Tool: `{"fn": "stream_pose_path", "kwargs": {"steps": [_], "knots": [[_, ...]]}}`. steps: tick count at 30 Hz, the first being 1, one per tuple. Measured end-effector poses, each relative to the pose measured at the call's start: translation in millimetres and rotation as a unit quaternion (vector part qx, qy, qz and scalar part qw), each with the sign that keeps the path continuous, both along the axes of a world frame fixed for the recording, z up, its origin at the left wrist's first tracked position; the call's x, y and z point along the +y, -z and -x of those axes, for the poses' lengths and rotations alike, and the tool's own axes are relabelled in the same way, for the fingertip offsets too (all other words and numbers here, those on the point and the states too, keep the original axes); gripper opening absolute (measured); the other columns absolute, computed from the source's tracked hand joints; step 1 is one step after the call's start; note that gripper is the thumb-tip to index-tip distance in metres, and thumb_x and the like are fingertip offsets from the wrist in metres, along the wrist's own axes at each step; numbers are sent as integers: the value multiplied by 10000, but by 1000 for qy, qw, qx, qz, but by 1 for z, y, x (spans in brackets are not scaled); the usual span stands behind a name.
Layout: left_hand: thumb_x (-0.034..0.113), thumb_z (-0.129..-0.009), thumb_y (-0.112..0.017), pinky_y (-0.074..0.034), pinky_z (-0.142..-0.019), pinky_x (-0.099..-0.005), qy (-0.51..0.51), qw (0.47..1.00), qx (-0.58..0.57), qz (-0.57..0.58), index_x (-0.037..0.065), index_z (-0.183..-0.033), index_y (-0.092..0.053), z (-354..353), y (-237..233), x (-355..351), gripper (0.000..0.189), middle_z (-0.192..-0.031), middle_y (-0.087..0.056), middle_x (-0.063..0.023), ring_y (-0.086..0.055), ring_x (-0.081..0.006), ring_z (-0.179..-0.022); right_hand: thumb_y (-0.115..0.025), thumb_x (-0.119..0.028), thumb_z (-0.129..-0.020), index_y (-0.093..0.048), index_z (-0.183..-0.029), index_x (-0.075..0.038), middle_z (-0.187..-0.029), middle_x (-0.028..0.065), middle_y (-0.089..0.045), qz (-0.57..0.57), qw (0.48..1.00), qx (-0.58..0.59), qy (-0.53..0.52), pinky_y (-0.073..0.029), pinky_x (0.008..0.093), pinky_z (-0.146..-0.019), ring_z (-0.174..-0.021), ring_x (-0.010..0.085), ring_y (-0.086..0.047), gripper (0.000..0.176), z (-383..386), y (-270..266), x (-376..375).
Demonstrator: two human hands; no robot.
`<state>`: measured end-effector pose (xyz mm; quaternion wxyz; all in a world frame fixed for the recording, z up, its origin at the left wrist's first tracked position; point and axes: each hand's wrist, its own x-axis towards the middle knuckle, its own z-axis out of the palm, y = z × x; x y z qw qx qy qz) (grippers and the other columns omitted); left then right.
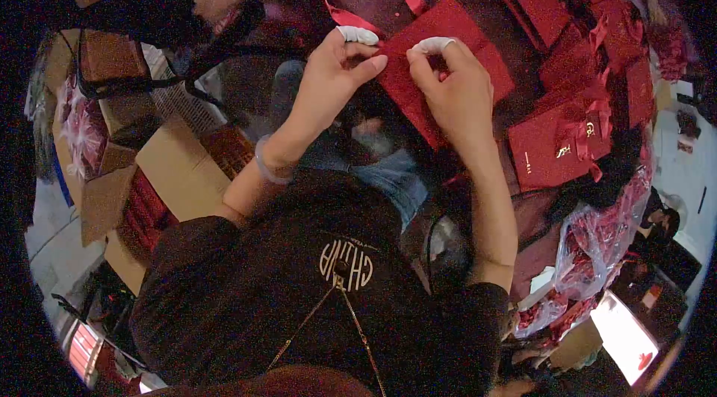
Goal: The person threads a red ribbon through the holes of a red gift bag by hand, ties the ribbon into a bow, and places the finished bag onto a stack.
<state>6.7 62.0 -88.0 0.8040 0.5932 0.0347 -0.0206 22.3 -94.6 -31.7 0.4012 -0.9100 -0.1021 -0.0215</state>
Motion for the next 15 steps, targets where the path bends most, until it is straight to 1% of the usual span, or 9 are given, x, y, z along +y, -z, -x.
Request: {"fn": "stream_pose_path", "kwargs": {"steps": [1, 4, 5, 7, 11, 13, 14, 15], "knots": [[-26, -771, -640, -446, -738, -216, -6, 999, -8, -33, 6, -993, -497, 0, 0, -1, 266, -863, -560, -28, -547, -96, -816, -625, -222, -805, -621, -867, -51, -828, 73, -620, -6, 1000, 6, 1, -448, 289, -611, -683, 185, -590, 183, -1, 2, -1], [-16, -776, -639, -449, -722, -214, -16, 998, -27, -55, 8, -999, -492, 1, -1, -2, 268, -860, -570, -36, -551, -97, -806, -618, -238, -810, -626, -881, -54, -841, 79, -626, 11, 1000, 2, -17, -451, 299, -625, -710, 195, -598, 198, -4, 5, -5], [-16, -776, -639, -449, -722, -214, -16, 998, -28, -54, 8, -999, -492, 1, -2, -2, 268, -860, -570, -36, -551, -97, -806, -618, -238, -810, -626, -881, -54, -841, 79, -626, 12, 1000, 1, -17, -451, 299, -625, -710, 195, -598, 198, -5, 3, -5], [-14, -772, -644, -448, -711, -213, -9, 998, 8, -58, 12, -1000, -487, 2, -6, 0, 278, -860, -580, -41, -552, -97, -795, -612, -253, -813, -628, -885, -60, -844, 87, -626, 25, 999, 24, -29, -452, 304, -636, -723, 205, -599, 206, -6, 0, -5], [-8, -768, -651, -445, -706, -215, -16, 999, -2, -44, 15, -1001, -481, 1, 0, -2, 289, -860, -590, -47, -550, -98, -777, -610, -254, -810, -629, -871, -70, -830, 82, -618, 11, 999, -1, -51, -447, 309, -612, -679, 203, -587, 194, -7, 1, -6], [-9, -764, -654, -442, -708, -216, -23, 995, 12, -96, 16, -998, -476, 4, -7, -2, 295, -857, -578, -44, -545, -99, -778, -603, -242, -810, -612, -850, -80, -799, 74, -595, 78, 996, -5, -39, -453, 333, -585, -649, 217, -583, 167, -5, -3, -1], [-9, -764, -654, -442, -708, -216, -23, 995, 9, -95, 16, -998, -476, 4, -6, -4, 295, -857, -578, -44, -545, -99, -778, -603, -242, -810, -612, -850, -80, -799, 74, -595, 79, 996, -7, -39, -453, 333, -585, -649, 217, -583, 167, -4, -5, 2], [-16, -761, -654, -442, -711, -217, -37, 995, 1, -94, 16, -1000, -472, 4, -3, -6, 302, -855, -571, -42, -543, -98, -782, -599, -234, -809, -597, -833, -83, -779, 73, -578, 130, 989, -59, -47, -458, 347, -576, -639, 227, -583, 153, -2, -8, 6]]}}
